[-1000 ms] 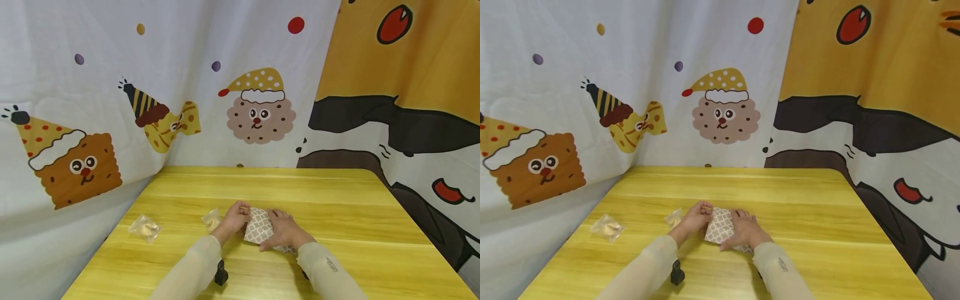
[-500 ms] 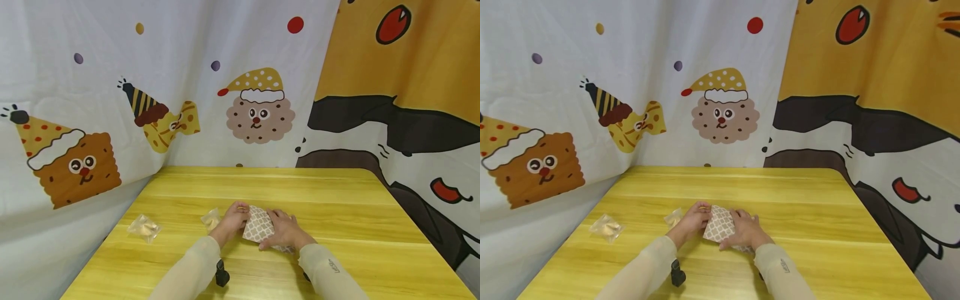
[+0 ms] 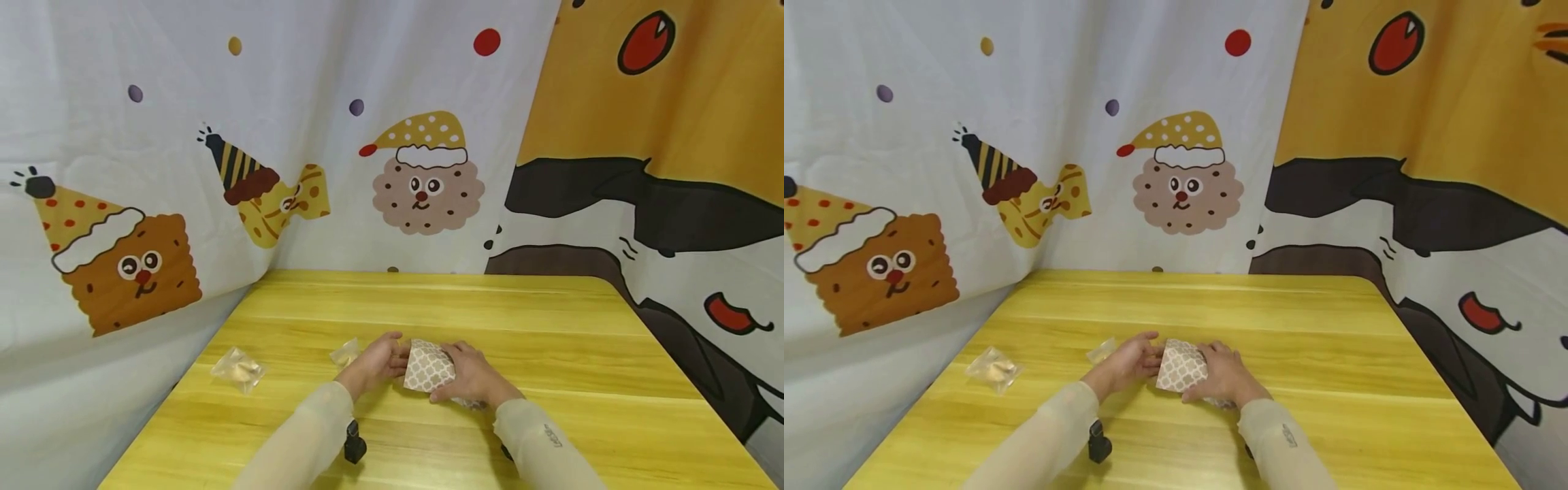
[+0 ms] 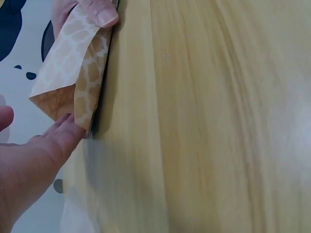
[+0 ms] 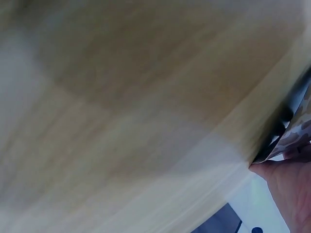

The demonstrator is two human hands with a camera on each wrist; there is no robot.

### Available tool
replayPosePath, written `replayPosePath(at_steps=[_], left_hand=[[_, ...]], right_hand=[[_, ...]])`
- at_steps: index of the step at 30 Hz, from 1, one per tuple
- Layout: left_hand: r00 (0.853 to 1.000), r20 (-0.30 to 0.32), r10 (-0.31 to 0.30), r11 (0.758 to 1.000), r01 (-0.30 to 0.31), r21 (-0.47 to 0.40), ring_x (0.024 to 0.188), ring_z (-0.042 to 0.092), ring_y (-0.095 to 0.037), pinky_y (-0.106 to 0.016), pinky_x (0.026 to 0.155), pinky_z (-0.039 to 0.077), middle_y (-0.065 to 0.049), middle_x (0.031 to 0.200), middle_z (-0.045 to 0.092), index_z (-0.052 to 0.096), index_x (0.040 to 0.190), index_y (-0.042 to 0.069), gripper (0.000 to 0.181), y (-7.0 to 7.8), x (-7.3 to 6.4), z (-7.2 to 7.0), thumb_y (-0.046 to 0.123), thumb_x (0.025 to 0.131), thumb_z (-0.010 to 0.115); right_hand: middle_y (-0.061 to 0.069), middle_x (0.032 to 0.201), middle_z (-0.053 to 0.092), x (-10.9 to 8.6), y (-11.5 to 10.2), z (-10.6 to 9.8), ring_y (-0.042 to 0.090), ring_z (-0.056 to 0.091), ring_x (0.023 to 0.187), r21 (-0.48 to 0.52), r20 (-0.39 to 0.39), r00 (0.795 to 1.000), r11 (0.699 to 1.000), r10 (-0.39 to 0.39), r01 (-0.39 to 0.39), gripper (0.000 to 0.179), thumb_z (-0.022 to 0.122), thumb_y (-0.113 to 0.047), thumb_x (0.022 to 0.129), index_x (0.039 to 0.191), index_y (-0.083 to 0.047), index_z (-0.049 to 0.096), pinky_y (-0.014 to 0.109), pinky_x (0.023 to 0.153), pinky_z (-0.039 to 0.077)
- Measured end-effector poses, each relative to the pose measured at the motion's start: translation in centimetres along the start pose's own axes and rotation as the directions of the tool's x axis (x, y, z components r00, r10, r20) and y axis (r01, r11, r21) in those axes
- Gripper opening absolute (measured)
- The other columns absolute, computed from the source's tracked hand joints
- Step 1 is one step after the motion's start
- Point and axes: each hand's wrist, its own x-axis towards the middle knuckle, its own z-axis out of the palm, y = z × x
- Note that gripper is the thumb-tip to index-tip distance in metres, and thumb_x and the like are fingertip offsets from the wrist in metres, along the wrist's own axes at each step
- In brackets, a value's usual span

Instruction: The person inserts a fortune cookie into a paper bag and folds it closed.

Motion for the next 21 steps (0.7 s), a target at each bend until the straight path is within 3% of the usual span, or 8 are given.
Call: replayPosePath(at_steps=[5, 8, 14, 17, 21], left_hand=[[0.999, 0.037, 0.039, 0.997, -0.041, 0.065, 0.127, 0.05, -0.042, -0.053, 0.109, 0.036, -0.032, 0.147, 0.039, 0.017, 0.154, -0.006, 0.06, 0.9, -0.9, -0.9, 0.007, 0.101, 0.042], [0.996, 0.036, 0.077, 0.988, -0.081, 0.129, 0.128, 0.049, -0.044, -0.054, 0.108, 0.038, -0.031, 0.145, 0.042, 0.025, 0.152, -0.005, 0.056, 1.5, -1.5, -1.9, 0.011, 0.102, 0.044], [0.98, -0.065, 0.186, 0.964, -0.169, 0.207, 0.12, 0.055, -0.04, -0.056, 0.102, 0.043, -0.025, 0.134, 0.052, 0.043, 0.144, -0.001, 0.044, 2.7, -2.0, -4.0, 0.013, 0.103, 0.05], [0.965, -0.109, 0.239, 0.94, -0.202, 0.274, 0.116, 0.057, -0.036, -0.054, 0.099, 0.045, -0.021, 0.128, 0.057, 0.05, 0.139, 0.001, 0.04, 3.1, -2.3, -5.1, 0.015, 0.102, 0.055], [0.951, -0.115, 0.288, 0.897, -0.226, 0.379, 0.116, 0.056, -0.032, -0.054, 0.099, 0.044, -0.016, 0.125, 0.059, 0.054, 0.138, 0.003, 0.039, 3.0, -2.7, -6.9, 0.018, 0.102, 0.058]], right_hand=[[0.015, 0.137, 0.048, -0.1, 0.1, -0.1, 0.04, 0.046, 0.123, 0.008, -0.001, 1.0, 1.0, -0.001, 0.001, 0.113, 0.088, -0.062, 0.06, 0.148, -0.006, 0.044, 0.055, 0.097, 0.044], [0.016, 0.136, 0.048, -0.2, 0.0, 0.0, 0.041, 0.046, 0.123, 0.004, 0.004, 1.0, 1.0, -0.006, 0.006, 0.113, 0.087, -0.063, 0.061, 0.148, -0.005, 0.044, 0.056, 0.098, 0.044], [0.015, 0.136, 0.048, -0.3, 0.0, 0.0, 0.041, 0.046, 0.123, -0.004, -0.012, 1.0, 1.0, -0.008, 0.008, 0.113, 0.087, -0.063, 0.061, 0.148, -0.007, 0.044, 0.056, 0.098, 0.044], [0.014, 0.137, 0.047, -0.2, 0.1, 0.0, 0.042, 0.045, 0.124, -0.007, -0.014, 1.0, 1.0, -0.011, 0.011, 0.113, 0.087, -0.064, 0.06, 0.149, -0.008, 0.043, 0.056, 0.098, 0.044], [0.013, 0.137, 0.047, -0.1, 0.2, 0.1, 0.041, 0.044, 0.124, -0.011, -0.014, 1.0, 1.0, -0.006, 0.006, 0.114, 0.086, -0.066, 0.06, 0.149, -0.009, 0.043, 0.056, 0.098, 0.044]])
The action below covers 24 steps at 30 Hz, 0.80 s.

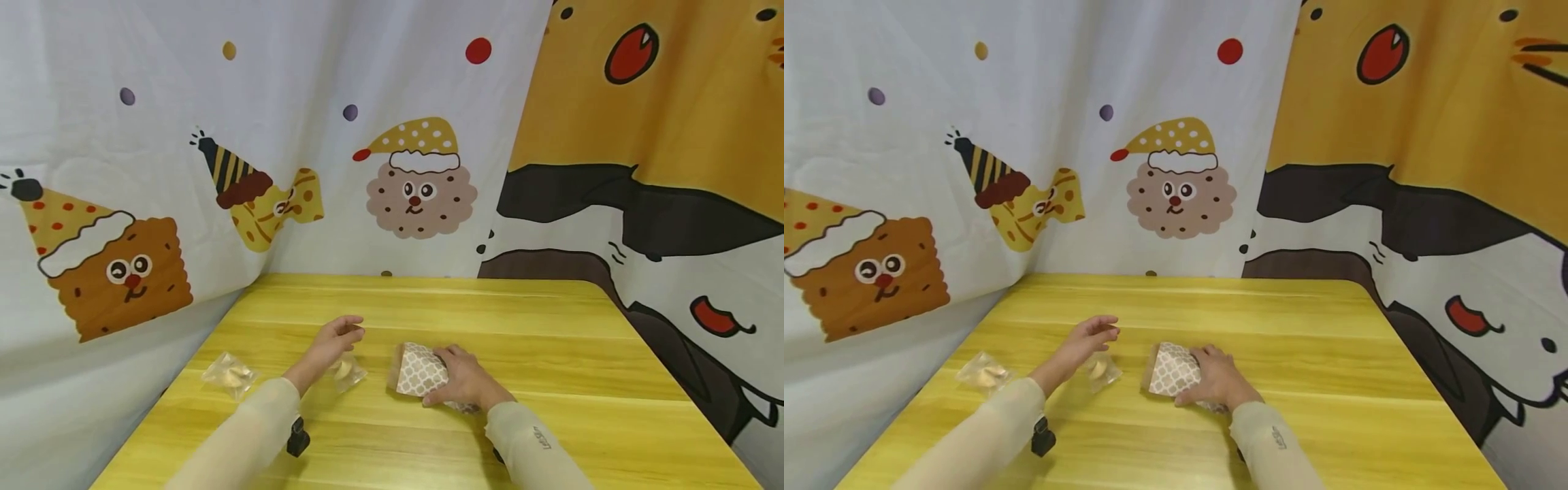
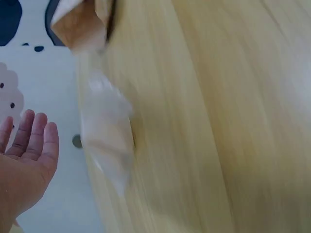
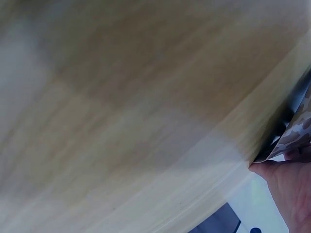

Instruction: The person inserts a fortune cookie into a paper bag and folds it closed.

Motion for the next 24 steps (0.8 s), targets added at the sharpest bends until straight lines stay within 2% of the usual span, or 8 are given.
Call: replayPosePath(at_steps=[5, 12, 15, 20, 22, 24], left_hand=[[0.999, -0.021, 0.033, 0.992, -0.03, 0.121, 0.116, 0.056, -0.032, -0.054, 0.099, 0.044, -0.02, 0.127, 0.058, 0.055, 0.136, 0.002, 0.037, -0.9, -0.2, -2.3, 0.016, 0.102, 0.057], [0.999, -0.034, -0.013, 0.959, 0.022, 0.281, 0.113, 0.056, -0.031, -0.05, 0.095, 0.047, -0.017, 0.123, 0.06, 0.054, 0.136, -0.001, 0.038, -2.7, -0.7, -4.3, 0.016, 0.102, 0.056], [0.999, 0.009, -0.044, 0.95, 0.039, 0.308, 0.115, 0.055, -0.034, -0.052, 0.095, 0.046, -0.017, 0.124, 0.059, 0.051, 0.137, -0.004, 0.041, -3.3, -1.4, -4.7, 0.016, 0.102, 0.055], [0.99, 0.098, -0.099, 0.961, 0.069, 0.267, 0.113, 0.055, -0.034, -0.051, 0.091, 0.049, -0.021, 0.128, 0.055, 0.048, 0.139, -0.005, 0.042, -4.0, -3.2, -5.2, 0.016, 0.102, 0.054], [0.989, 0.114, -0.089, 0.959, 0.055, 0.279, 0.111, 0.056, -0.033, -0.049, 0.088, 0.051, -0.02, 0.126, 0.055, 0.049, 0.137, -0.005, 0.042, -4.2, -3.9, -5.4, 0.016, 0.102, 0.056], [0.991, 0.116, -0.071, 0.947, 0.031, 0.32, 0.11, 0.056, -0.032, -0.049, 0.087, 0.051, -0.019, 0.126, 0.055, 0.05, 0.136, -0.004, 0.042, -4.2, -4.3, -5.6, 0.016, 0.1, 0.06]], right_hand=[[0.012, 0.136, 0.048, 0.2, 0.0, 0.1, 0.039, 0.046, 0.123, -0.001, -0.004, 1.0, 1.0, -0.005, 0.005, 0.114, 0.086, -0.066, 0.06, 0.149, -0.009, 0.043, 0.055, 0.097, 0.044], [0.013, 0.138, 0.047, 0.1, 0.0, 0.2, 0.039, 0.045, 0.124, -0.017, 0.006, 1.0, 1.0, 0.013, -0.013, 0.113, 0.086, -0.065, 0.06, 0.149, -0.01, 0.043, 0.055, 0.098, 0.044], [0.013, 0.137, 0.048, 0.0, 0.0, 0.2, 0.04, 0.046, 0.123, -0.026, 0.003, 1.0, 1.0, 0.016, -0.016, 0.113, 0.087, -0.065, 0.06, 0.149, -0.009, 0.044, 0.055, 0.098, 0.044], [0.013, 0.136, 0.048, 0.0, 0.0, 0.2, 0.04, 0.046, 0.122, -0.033, 0.0, 1.0, 0.999, 0.011, -0.011, 0.113, 0.086, -0.066, 0.06, 0.149, -0.01, 0.044, 0.055, 0.097, 0.044], [0.012, 0.136, 0.048, 0.1, 0.0, 0.3, 0.04, 0.046, 0.122, -0.032, 0.0, 1.0, 0.999, 0.008, -0.008, 0.112, 0.086, -0.066, 0.061, 0.149, -0.01, 0.044, 0.055, 0.098, 0.044], [0.012, 0.135, 0.048, 0.2, 0.0, 0.3, 0.039, 0.047, 0.121, -0.03, -0.002, 1.0, 1.0, 0.005, -0.005, 0.112, 0.086, -0.066, 0.061, 0.148, -0.01, 0.044, 0.054, 0.098, 0.044]])
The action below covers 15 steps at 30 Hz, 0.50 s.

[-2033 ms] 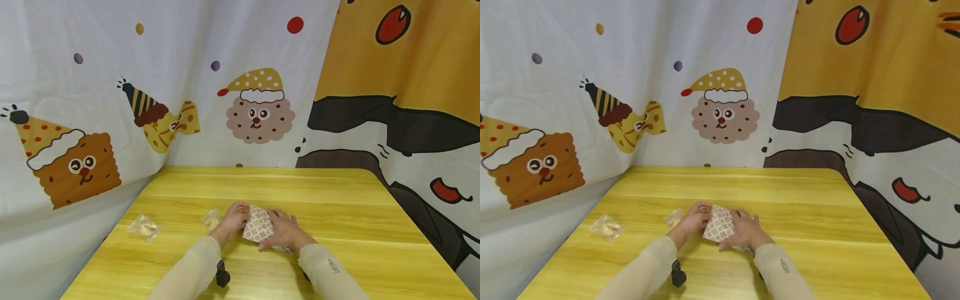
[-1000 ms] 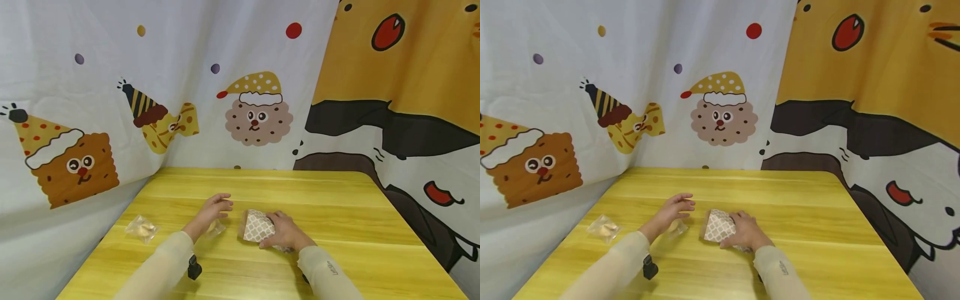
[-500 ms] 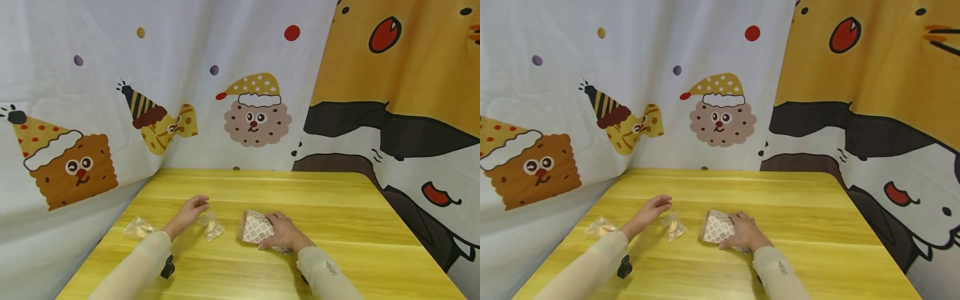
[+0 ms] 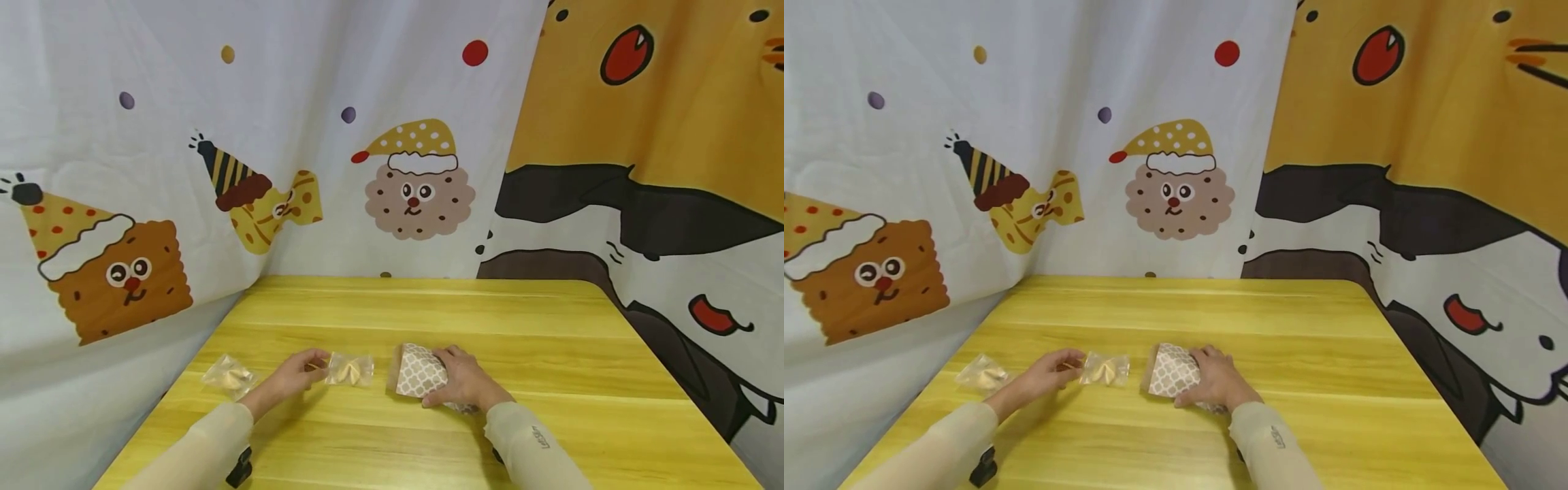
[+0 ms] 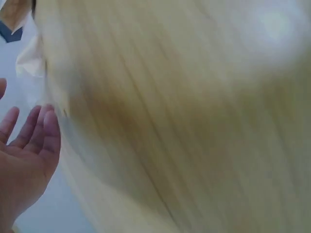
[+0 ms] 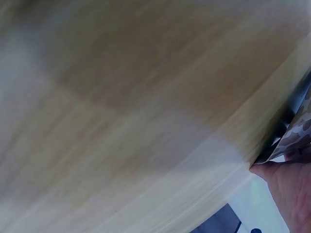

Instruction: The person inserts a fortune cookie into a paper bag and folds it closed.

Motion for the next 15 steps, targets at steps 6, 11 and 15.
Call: replayPosePath(at_steps=[6, 11, 15], left_hand=[[0.996, -0.061, 0.064, 0.982, -0.052, 0.181, 0.127, 0.047, -0.037, -0.057, 0.101, 0.043, -0.014, 0.139, 0.051, 0.051, 0.141, 0.005, 0.056, -0.1, 0.1, -0.1, 0.021, 0.092, 0.073], [0.991, 0.002, 0.132, 0.936, -0.125, 0.329, 0.135, 0.038, -0.044, -0.06, 0.107, 0.035, -0.021, 0.15, 0.04, 0.046, 0.146, 0.004, 0.074, -0.5, 1.0, -0.1, 0.027, 0.085, 0.081], [0.986, 0.058, 0.156, 0.897, -0.166, 0.41, 0.139, 0.031, -0.045, -0.063, 0.11, 0.028, -0.024, 0.152, 0.036, 0.044, 0.148, 0.004, 0.081, -0.7, 1.4, 0.1, 0.031, 0.082, 0.083]], right_hand=[[0.013, 0.136, 0.048, 0.0, -0.1, -0.1, 0.039, 0.046, 0.122, 0.01, 0.001, 1.0, 1.0, -0.004, 0.004, 0.114, 0.086, -0.065, 0.06, 0.149, -0.008, 0.043, 0.055, 0.098, 0.044], [0.014, 0.136, 0.047, -0.2, -0.1, -0.2, 0.04, 0.046, 0.122, -0.002, 0.004, 1.0, 1.0, -0.009, 0.009, 0.113, 0.086, -0.065, 0.061, 0.149, -0.008, 0.043, 0.056, 0.098, 0.043], [0.013, 0.136, 0.047, -0.3, -0.2, -0.3, 0.039, 0.046, 0.123, 0.005, 0.006, 1.0, 1.0, -0.003, 0.003, 0.113, 0.087, -0.064, 0.06, 0.149, -0.009, 0.044, 0.055, 0.098, 0.043]])
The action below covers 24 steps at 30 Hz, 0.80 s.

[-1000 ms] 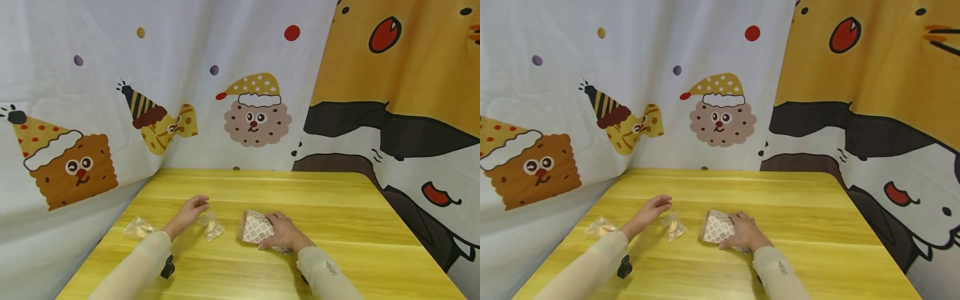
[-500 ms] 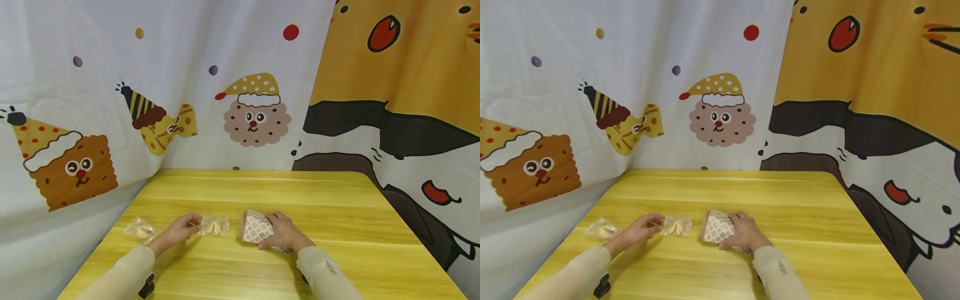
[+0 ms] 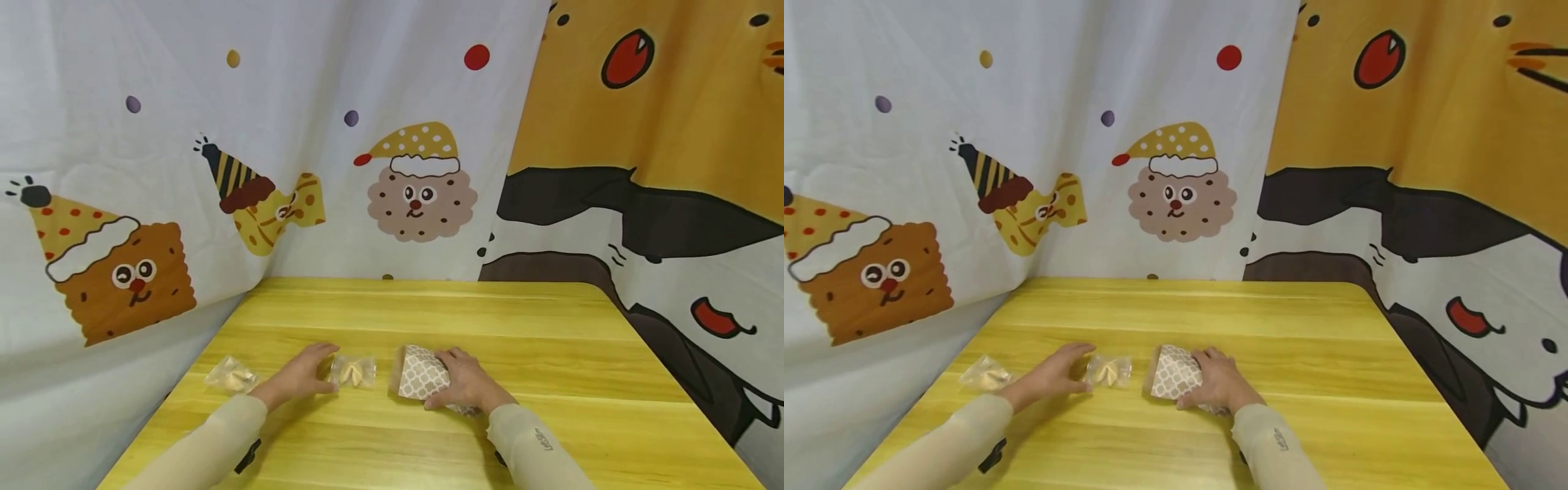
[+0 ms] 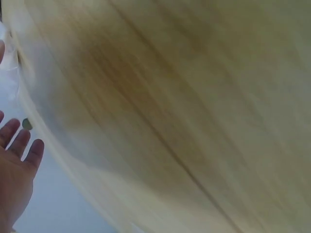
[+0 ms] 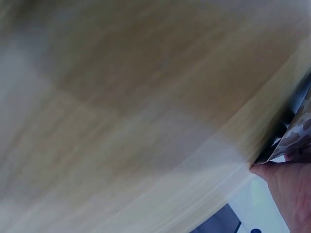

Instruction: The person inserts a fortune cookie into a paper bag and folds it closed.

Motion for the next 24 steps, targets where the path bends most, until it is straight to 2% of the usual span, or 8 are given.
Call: replayPosePath(at_steps=[6, 10, 14, 18, 24], left_hand=[[0.998, 0.046, 0.037, 0.994, -0.041, 0.101, 0.137, 0.037, -0.041, -0.059, 0.11, 0.031, -0.019, 0.148, 0.044, 0.047, 0.146, 0.004, 0.076, 0.2, 0.6, 0.5, 0.033, 0.084, 0.081], [0.997, 0.056, 0.047, 0.991, -0.054, 0.123, 0.134, 0.041, -0.042, -0.059, 0.108, 0.034, -0.019, 0.143, 0.05, 0.051, 0.141, 0.002, 0.069, 0.4, 0.8, 0.6, 0.032, 0.086, 0.08], [0.997, 0.046, 0.059, 0.988, -0.065, 0.138, 0.129, 0.047, -0.04, -0.057, 0.106, 0.038, -0.017, 0.137, 0.054, 0.054, 0.138, 0.002, 0.066, 0.3, 0.9, 0.7, 0.032, 0.085, 0.079], [0.997, 0.01, 0.081, 0.987, -0.082, 0.141, 0.119, 0.055, -0.034, -0.053, 0.1, 0.044, -0.012, 0.129, 0.06, 0.057, 0.134, 0.0, 0.062, 0.4, 1.1, 0.7, 0.029, 0.084, 0.078], [0.994, -0.016, 0.107, 0.987, -0.104, 0.126, 0.116, 0.057, -0.033, -0.052, 0.098, 0.047, -0.011, 0.126, 0.061, 0.058, 0.132, 0.0, 0.06, 1.0, 1.4, 0.1, 0.029, 0.083, 0.078]], right_hand=[[0.012, 0.138, 0.047, 0.1, 0.0, 0.2, 0.04, 0.045, 0.124, 0.009, -0.004, 1.0, 1.0, 0.009, -0.009, 0.112, 0.087, -0.064, 0.06, 0.149, -0.01, 0.044, 0.055, 0.098, 0.044], [0.011, 0.137, 0.047, 0.2, 0.1, 0.3, 0.04, 0.045, 0.123, 0.008, -0.003, 1.0, 1.0, 0.009, -0.009, 0.112, 0.087, -0.064, 0.06, 0.148, -0.011, 0.044, 0.055, 0.097, 0.044], [0.011, 0.137, 0.047, 0.2, 0.1, 0.4, 0.041, 0.045, 0.123, 0.004, -0.003, 1.0, 1.0, 0.011, -0.011, 0.113, 0.087, -0.065, 0.06, 0.148, -0.011, 0.044, 0.056, 0.097, 0.044], [0.012, 0.138, 0.047, 0.1, 0.2, 0.4, 0.042, 0.045, 0.124, -0.003, -0.008, 1.0, 1.0, 0.005, -0.005, 0.113, 0.087, -0.066, 0.059, 0.148, -0.011, 0.044, 0.057, 0.099, 0.043], [0.012, 0.139, 0.047, 0.2, 0.3, 0.5, 0.044, 0.044, 0.126, -0.014, -0.011, 1.0, 1.0, -0.004, 0.004, 0.113, 0.087, -0.065, 0.059, 0.148, -0.011, 0.044, 0.059, 0.101, 0.041]])
